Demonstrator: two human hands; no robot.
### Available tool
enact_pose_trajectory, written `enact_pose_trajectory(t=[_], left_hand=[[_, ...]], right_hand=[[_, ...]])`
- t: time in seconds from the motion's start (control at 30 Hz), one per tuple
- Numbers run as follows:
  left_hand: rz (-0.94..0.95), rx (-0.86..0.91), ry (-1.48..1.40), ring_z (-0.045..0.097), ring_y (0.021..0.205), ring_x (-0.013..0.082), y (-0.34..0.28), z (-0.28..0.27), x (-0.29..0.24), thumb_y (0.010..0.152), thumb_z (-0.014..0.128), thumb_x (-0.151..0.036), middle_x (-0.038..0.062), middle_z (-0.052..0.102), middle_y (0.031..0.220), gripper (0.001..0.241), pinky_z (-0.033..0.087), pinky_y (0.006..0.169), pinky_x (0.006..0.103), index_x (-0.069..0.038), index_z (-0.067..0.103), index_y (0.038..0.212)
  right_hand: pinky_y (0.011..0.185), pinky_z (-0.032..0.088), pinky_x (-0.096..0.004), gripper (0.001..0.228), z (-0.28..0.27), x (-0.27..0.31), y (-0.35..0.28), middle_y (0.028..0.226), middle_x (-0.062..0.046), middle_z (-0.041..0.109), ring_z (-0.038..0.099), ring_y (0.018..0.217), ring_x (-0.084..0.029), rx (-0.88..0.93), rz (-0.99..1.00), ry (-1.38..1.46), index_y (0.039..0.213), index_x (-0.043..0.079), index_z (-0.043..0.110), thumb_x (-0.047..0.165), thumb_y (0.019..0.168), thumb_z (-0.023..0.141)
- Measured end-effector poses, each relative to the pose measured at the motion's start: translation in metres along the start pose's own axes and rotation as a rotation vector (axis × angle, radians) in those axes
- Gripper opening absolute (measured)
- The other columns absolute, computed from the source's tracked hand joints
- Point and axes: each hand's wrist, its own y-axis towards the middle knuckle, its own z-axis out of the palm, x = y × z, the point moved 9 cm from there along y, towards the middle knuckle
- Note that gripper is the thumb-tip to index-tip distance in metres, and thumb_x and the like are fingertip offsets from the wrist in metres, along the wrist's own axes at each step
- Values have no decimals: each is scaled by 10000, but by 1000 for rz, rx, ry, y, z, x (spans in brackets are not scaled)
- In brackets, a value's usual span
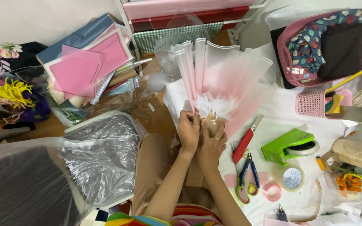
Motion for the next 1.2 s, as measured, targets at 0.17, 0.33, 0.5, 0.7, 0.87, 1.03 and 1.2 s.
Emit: enact_pose_trajectory(t=[0.17,0.33,0.5,0.7,0.87,1.03,1.2], left_hand=[[61,-26,18,735,758,319,0,-5,-13,908,730,-235,73,721,790,161,578,664,432,-154,591,904],[96,-24,29,728,750,304,-1,-6,-19,886,747,-192,65,714,773,146,574,670,415,-142,609,890],[93,-20,24,724,774,306,-4,-10,-27,877,755,-217,69,705,770,160,570,679,427,-137,616,875],[231,-66,-19,706,731,287,-9,-16,-40,867,755,-130,79,690,746,123,563,642,369,-112,633,868],[317,-84,-38,707,752,292,-20,-22,-44,874,751,-141,93,682,782,122,567,652,362,-106,634,875],[381,-42,-63,699,780,287,-25,-32,-55,905,696,-101,75,667,837,40,573,647,342,-102,658,891],[383,-28,-80,697,794,269,-23,-29,-51,910,688,-80,33,640,857,44,588,632,340,-120,671,904]], right_hand=[[921,408,-522,759,0,1,2,1588,-141,176,260,1361,-452,-18,1,-2,1516,419,451,260,835,745],[902,413,-500,718,-3,4,0,1588,-140,197,284,1356,-441,-57,-12,-18,1516,437,448,246,872,702],[860,437,-476,667,-9,8,-1,1577,-153,245,326,1349,-439,-112,-25,-77,1502,431,469,184,912,659],[847,436,-449,638,-11,9,-3,1576,-127,268,339,1342,-413,-147,-8,-121,1469,485,481,163,932,608],[887,429,-453,608,0,0,1,1603,-98,231,316,1362,-400,-132,1,-93,1456,479,499,158,950,597],[881,442,-462,611,-6,3,-1,1594,-108,248,330,1360,-405,-140,1,-101,1468,504,478,165,970,576],[901,439,-461,607,-5,1,-1,1595,-81,233,313,1369,-396,-111,20,-60,1463,528,479,190,969,579]])
